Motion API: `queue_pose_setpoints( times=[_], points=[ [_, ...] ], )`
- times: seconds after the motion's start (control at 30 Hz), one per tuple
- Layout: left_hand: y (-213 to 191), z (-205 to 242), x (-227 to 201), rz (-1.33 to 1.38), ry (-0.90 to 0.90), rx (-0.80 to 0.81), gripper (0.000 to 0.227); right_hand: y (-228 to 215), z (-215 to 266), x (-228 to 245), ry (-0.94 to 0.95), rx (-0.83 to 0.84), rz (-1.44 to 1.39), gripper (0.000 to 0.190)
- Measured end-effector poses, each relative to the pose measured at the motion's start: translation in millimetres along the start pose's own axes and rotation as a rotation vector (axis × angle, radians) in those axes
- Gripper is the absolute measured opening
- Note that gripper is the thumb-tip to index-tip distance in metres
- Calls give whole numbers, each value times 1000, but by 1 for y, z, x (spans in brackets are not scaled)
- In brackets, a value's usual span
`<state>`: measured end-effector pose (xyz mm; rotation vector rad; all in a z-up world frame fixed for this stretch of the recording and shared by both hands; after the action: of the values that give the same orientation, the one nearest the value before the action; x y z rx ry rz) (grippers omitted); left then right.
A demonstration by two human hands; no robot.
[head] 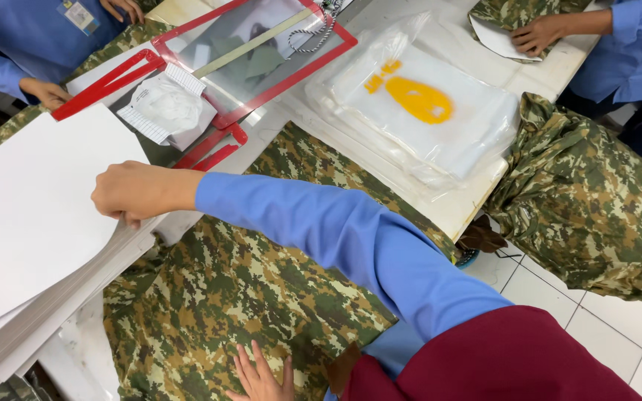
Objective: The person folds camouflage-patterned garments over a white cardboard insert and places them into clear plastic bags.
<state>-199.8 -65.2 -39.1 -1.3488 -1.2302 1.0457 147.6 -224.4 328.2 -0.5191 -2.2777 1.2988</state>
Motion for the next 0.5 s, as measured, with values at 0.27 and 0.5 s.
queue_pose_setpoints(
  times=[0.27, 0.5],
  points=[
    [-166, -73, -15, 950, -139, 75, 100, -44, 46, 92, -180, -573, 336, 36],
    [-283, -82, 34, 1443, -534, -761, 59, 4, 183, 247, -493, -266, -98, 10]
  ],
)
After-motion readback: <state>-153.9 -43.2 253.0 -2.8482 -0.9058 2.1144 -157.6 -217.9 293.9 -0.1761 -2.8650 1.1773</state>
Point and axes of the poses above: each hand's wrist, its own z-axis away from the middle knuckle, its own y-axis out of the palm, x = y × z, the point moved 5 cm from there along -z, towards the middle knuckle
